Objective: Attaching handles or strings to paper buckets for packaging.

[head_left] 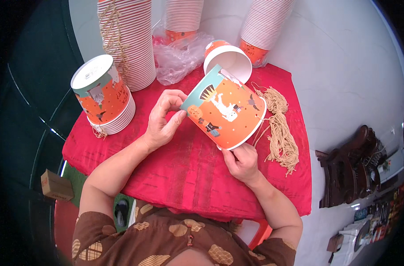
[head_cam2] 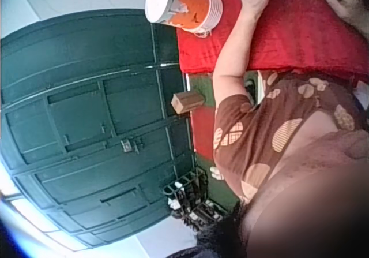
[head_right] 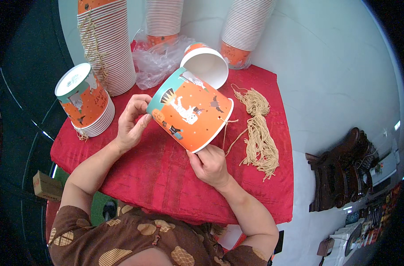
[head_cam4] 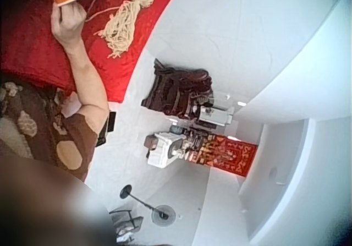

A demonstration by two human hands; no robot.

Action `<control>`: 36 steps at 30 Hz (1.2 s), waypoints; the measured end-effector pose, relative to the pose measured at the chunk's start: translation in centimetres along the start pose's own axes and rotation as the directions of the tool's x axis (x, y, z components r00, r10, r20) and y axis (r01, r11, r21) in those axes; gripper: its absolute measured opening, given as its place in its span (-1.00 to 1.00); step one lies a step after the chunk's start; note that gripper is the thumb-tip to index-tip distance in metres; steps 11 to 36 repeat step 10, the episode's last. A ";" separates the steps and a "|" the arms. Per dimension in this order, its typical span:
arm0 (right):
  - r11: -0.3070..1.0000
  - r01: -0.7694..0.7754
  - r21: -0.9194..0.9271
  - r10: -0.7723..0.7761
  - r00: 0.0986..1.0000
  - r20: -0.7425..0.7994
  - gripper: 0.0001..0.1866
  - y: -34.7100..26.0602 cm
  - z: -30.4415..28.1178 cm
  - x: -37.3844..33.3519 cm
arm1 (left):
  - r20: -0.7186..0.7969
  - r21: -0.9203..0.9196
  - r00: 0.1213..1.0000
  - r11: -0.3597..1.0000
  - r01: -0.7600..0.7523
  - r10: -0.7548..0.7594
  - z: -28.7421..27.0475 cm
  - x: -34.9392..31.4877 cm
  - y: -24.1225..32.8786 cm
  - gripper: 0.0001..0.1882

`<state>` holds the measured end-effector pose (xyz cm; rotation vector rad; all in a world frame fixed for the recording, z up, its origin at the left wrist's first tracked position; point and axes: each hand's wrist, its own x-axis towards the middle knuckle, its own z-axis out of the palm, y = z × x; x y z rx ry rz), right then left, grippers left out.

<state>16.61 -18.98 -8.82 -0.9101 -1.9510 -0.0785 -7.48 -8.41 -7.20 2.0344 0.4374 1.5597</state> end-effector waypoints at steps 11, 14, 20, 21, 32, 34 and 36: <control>0.983 0.075 -0.170 -0.063 0.995 0.075 -0.85 0.2 0.4 0.3 | -0.034 -0.033 0.996 0.997 0.076 -0.077 0.2 -0.1 0.2 -0.77; 0.983 0.075 -0.170 -0.063 0.995 0.075 -0.85 0.2 0.4 0.3 | -0.034 -0.033 0.996 0.997 0.076 -0.077 0.2 -0.1 0.2 -0.77; 0.983 0.075 -0.170 -0.063 0.995 0.075 -0.85 0.2 0.4 0.3 | -0.034 -0.033 0.996 0.997 0.076 -0.077 0.2 -0.1 0.2 -0.77; 0.983 0.075 -0.170 -0.063 0.995 0.075 -0.85 0.2 0.4 0.3 | -0.034 -0.033 0.996 0.997 0.076 -0.077 0.2 -0.1 0.2 -0.77; 0.983 0.075 -0.170 -0.063 0.995 0.075 -0.85 0.2 0.4 0.3 | -0.034 -0.033 0.996 0.997 0.076 -0.077 0.2 -0.1 0.2 -0.77; 0.983 0.075 -0.170 -0.063 0.995 0.075 -0.85 0.2 0.4 0.3 | -0.034 -0.033 0.996 0.997 0.076 -0.077 0.2 -0.1 0.2 -0.77; 0.983 0.075 -0.170 -0.063 0.995 0.075 -0.85 0.2 0.4 0.3 | -0.034 -0.033 0.996 0.997 0.076 -0.077 0.2 -0.1 0.2 -0.77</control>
